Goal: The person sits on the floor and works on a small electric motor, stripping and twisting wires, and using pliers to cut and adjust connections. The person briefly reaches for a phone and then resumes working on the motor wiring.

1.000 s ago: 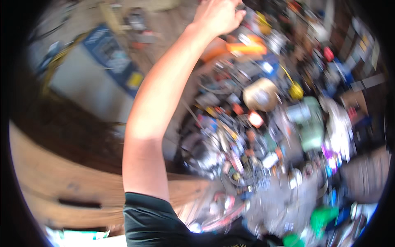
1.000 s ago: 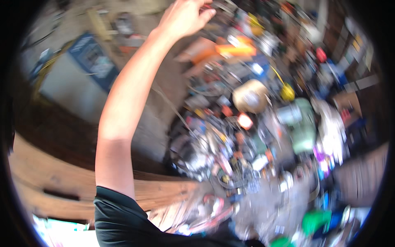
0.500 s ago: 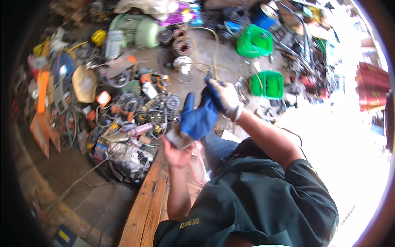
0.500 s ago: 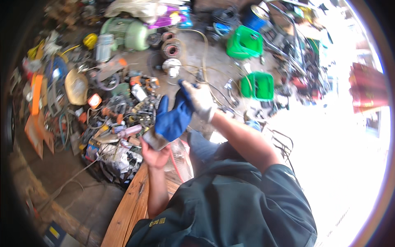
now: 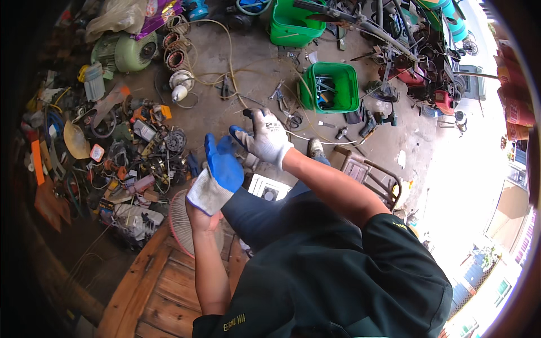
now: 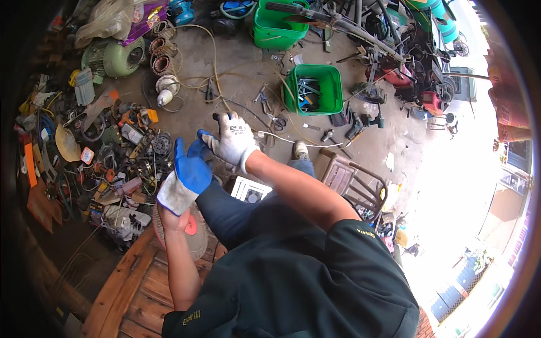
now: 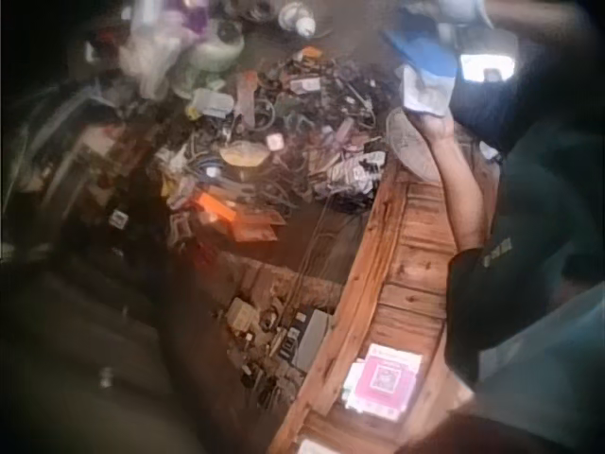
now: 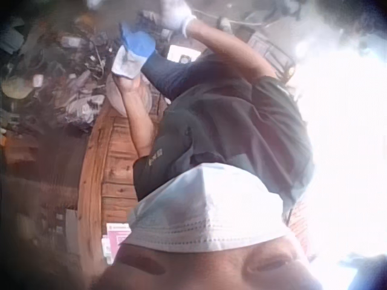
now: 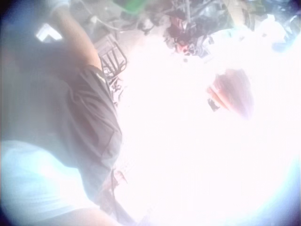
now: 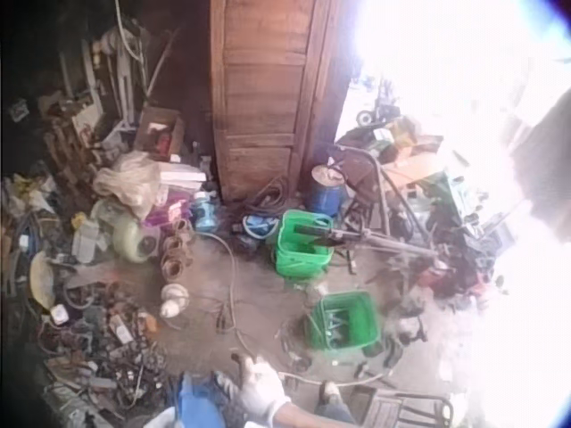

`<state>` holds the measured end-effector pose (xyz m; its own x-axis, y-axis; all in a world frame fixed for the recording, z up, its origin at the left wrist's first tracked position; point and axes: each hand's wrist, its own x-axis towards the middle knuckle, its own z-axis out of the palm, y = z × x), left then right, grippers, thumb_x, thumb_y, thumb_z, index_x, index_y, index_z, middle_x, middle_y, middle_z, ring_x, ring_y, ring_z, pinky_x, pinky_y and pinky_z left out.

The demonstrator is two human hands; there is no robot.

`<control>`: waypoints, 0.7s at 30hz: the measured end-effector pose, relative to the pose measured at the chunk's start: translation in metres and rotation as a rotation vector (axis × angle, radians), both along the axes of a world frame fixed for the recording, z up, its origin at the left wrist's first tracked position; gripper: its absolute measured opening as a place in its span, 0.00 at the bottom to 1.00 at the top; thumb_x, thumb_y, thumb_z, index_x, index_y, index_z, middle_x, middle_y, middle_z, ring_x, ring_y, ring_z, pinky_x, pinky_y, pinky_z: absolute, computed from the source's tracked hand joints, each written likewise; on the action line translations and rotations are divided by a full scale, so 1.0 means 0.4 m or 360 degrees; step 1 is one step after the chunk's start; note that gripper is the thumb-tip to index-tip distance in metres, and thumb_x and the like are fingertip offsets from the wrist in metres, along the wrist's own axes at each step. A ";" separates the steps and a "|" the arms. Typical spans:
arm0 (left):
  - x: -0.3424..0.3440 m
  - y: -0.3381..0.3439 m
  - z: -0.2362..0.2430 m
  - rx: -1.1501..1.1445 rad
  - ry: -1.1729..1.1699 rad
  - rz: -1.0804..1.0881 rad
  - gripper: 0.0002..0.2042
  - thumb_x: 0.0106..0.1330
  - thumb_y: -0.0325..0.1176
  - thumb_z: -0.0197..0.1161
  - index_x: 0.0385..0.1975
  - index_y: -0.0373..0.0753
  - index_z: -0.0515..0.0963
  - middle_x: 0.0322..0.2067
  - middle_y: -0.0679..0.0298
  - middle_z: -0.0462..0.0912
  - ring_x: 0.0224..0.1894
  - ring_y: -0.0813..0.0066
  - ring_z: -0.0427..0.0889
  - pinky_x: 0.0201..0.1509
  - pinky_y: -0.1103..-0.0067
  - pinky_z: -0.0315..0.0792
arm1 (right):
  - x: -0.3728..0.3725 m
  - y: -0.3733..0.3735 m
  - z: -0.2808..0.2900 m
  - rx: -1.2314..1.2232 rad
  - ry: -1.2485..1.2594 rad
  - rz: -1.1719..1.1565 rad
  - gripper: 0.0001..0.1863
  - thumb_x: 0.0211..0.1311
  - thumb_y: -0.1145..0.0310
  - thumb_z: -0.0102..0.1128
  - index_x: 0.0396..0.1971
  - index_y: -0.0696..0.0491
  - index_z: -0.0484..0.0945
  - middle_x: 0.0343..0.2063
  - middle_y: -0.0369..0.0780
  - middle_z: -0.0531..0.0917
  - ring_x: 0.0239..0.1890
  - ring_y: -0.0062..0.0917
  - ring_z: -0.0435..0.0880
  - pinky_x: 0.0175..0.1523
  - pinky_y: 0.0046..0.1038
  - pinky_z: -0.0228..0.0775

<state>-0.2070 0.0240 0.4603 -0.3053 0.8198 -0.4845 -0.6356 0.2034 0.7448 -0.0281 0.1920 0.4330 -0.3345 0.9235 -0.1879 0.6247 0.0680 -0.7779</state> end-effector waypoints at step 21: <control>1.054 0.163 -0.550 -0.0745 -0.1659 -0.0508 0.32 0.74 0.68 0.46 0.21 0.45 0.72 0.16 0.67 0.74 0.18 0.71 0.74 0.18 0.80 0.63 | 0.941 0.023 -0.401 -0.0480 -0.1236 0.0961 0.15 0.63 0.60 0.56 0.39 0.54 0.84 0.39 0.48 0.89 0.42 0.43 0.89 0.47 0.43 0.80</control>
<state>0.2146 0.0892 0.2404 0.6004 0.4640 -0.6513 -0.7624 0.5779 -0.2912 0.3484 0.2011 0.2725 -0.4147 0.5201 -0.7467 0.8890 0.4066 -0.2105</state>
